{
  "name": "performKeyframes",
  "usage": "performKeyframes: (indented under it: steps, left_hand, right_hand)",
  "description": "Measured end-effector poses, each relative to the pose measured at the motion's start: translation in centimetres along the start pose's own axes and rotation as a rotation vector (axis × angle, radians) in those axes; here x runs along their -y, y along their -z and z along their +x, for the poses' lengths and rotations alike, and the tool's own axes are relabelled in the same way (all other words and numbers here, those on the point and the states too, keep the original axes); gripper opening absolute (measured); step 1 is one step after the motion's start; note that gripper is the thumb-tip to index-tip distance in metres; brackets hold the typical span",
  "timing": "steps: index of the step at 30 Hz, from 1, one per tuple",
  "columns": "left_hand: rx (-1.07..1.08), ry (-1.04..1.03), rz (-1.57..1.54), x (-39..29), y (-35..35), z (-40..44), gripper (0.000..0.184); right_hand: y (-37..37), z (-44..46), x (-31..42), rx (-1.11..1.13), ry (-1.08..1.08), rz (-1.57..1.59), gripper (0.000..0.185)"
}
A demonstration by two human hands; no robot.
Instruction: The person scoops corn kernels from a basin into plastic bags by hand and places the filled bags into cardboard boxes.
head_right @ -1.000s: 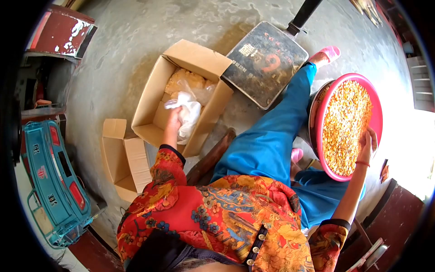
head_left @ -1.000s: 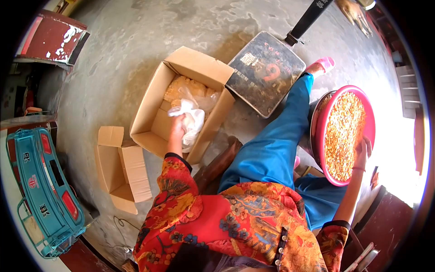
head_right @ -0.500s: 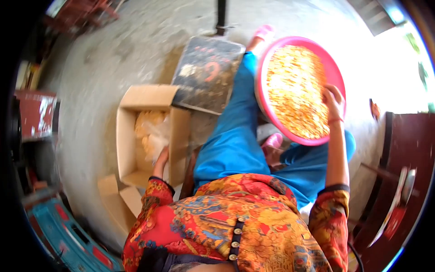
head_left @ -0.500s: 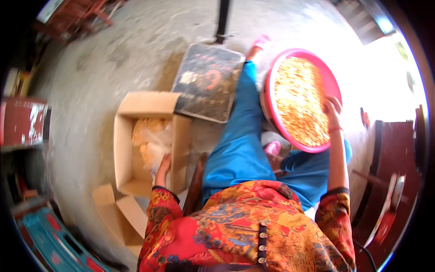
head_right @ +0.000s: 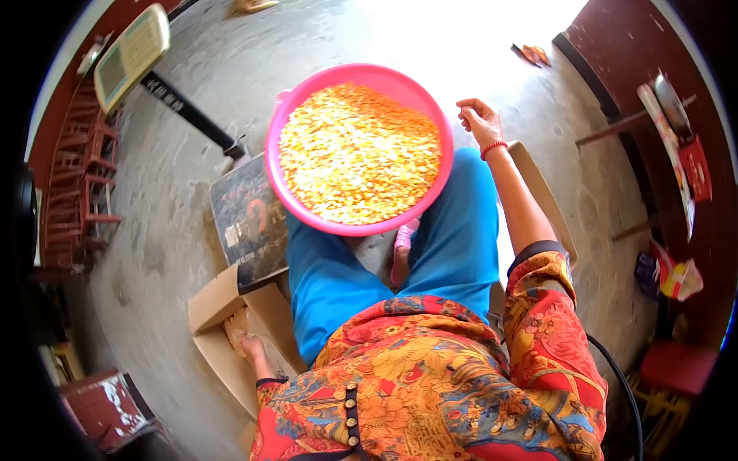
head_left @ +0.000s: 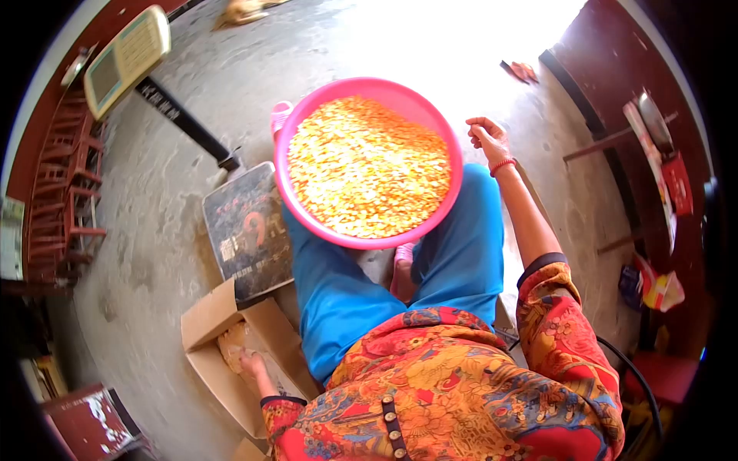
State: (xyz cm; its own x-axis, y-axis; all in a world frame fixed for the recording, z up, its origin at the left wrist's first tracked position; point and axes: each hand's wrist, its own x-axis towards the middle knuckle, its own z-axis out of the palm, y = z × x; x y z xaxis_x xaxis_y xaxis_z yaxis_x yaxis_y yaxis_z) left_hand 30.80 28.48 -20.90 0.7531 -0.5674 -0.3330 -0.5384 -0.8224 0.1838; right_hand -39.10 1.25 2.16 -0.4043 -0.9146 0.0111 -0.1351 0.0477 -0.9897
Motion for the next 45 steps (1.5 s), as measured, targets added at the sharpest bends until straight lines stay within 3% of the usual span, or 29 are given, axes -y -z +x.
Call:
performKeyframes:
  steps: [2, 3, 5, 6, 9, 10, 14, 15, 17, 19, 20, 22, 23, 25, 26, 29, 32, 34, 35, 37, 39, 43, 45]
  left_hand:
    - [-0.230, -0.353, -0.175, 1.9, -1.2, 4.4, 0.043]
    - [-0.223, -0.377, -0.166, -0.1, -0.3, 4.3, 0.043]
    - [-0.144, -0.362, -0.553, -7.6, 3.7, 1.7, 0.041]
    - [-0.135, -0.381, -0.539, -10.4, 4.5, 1.6, 0.041]
    - [-0.048, -0.615, -0.781, -19.1, 6.3, 0.3, 0.040]
    - [-0.006, -0.647, -0.843, -22.5, 7.2, -0.8, 0.039]
    - [0.052, -0.864, -0.888, -34.6, 9.9, -6.2, 0.038]
    - [0.034, -0.937, -0.822, -37.0, 10.6, -7.7, 0.038]
    - [0.020, -1.019, -0.741, -41.2, 11.3, -10.8, 0.038]
    - [-0.025, -1.221, -0.678, -44.4, 11.4, -13.6, 0.040]
    - [-0.020, -1.228, -0.664, -45.4, 10.9, -13.6, 0.040]
    - [-0.168, -1.401, -0.387, -46.5, 9.6, -13.3, 0.043]
    - [-0.162, -1.407, -0.371, -46.5, 8.9, -13.3, 0.043]
    - [-0.352, -1.296, 0.072, -46.4, 7.9, -13.7, 0.044]
    - [-0.338, -1.294, 0.065, -46.4, 7.8, -13.6, 0.044]
    - [-0.343, -1.277, 0.137, -46.4, 7.9, -13.9, 0.044]
    - [-0.350, -1.292, 0.164, -46.3, 7.9, -13.6, 0.046]
    - [-0.368, -1.317, 0.173, -46.3, 7.3, -13.5, 0.047]
    - [-0.395, -1.336, 0.182, -46.2, 7.5, -13.2, 0.048]
    - [-0.412, -1.339, 0.187, -46.2, 7.7, -13.4, 0.051]
    - [-0.369, -1.325, 0.155, -46.3, 8.0, -14.0, 0.050]
    - [-0.356, -1.288, 0.121, -46.3, 7.9, -14.3, 0.046]
    - [-0.336, -1.273, 0.080, -46.4, 8.1, -14.5, 0.045]
  right_hand:
    - [3.5, -0.1, -2.1, -0.119, -0.035, -0.029, 0.014]
    - [5.1, -0.4, -3.2, -0.210, -0.062, -0.062, 0.015]
    - [8.9, -1.1, -6.8, -0.322, -0.076, -0.111, 0.014]
    - [10.9, -1.8, -8.7, -0.327, -0.130, -0.137, 0.014]
    - [16.2, -5.5, -15.1, -0.384, -0.233, -0.311, 0.015]
    - [17.0, -7.6, -15.2, -0.387, -0.388, -0.287, 0.016]
    - [20.3, -14.9, -21.7, -0.191, -0.868, -0.552, 0.015]
    - [20.5, -16.6, -23.0, -0.076, -0.814, -0.755, 0.019]
    - [20.3, -19.8, -25.7, 0.065, -0.800, -0.869, 0.018]
    - [19.7, -21.9, -26.1, 0.164, -0.893, -0.777, 0.024]
    - [19.3, -22.8, -26.3, 0.218, -0.919, -0.745, 0.024]
    - [18.6, -24.2, -26.2, 0.325, -0.991, -0.699, 0.023]
    - [18.5, -24.5, -26.9, 0.329, -1.002, -0.686, 0.023]
    - [18.1, -24.7, -27.4, 0.438, -0.986, -0.652, 0.022]
    - [17.7, -24.5, -27.6, 0.403, -0.859, -0.867, 0.021]
    - [16.1, -22.3, -25.7, 0.066, -0.635, -0.938, 0.018]
    - [14.8, -18.8, -24.3, -0.047, -0.637, -0.938, 0.023]
    - [13.8, -16.9, -24.9, -0.221, -0.415, -0.856, 0.048]
    - [13.2, -16.2, -25.5, -0.206, -0.399, -0.835, 0.048]
    - [13.0, -14.6, -28.3, -0.235, -0.365, -0.910, 0.066]
    - [12.3, -13.9, -27.1, -0.170, -0.468, -0.906, 0.075]
    - [11.9, -14.6, -26.9, 0.141, -0.655, -0.945, 0.066]
    - [11.4, -15.8, -25.7, 0.057, -0.645, -1.036, 0.043]
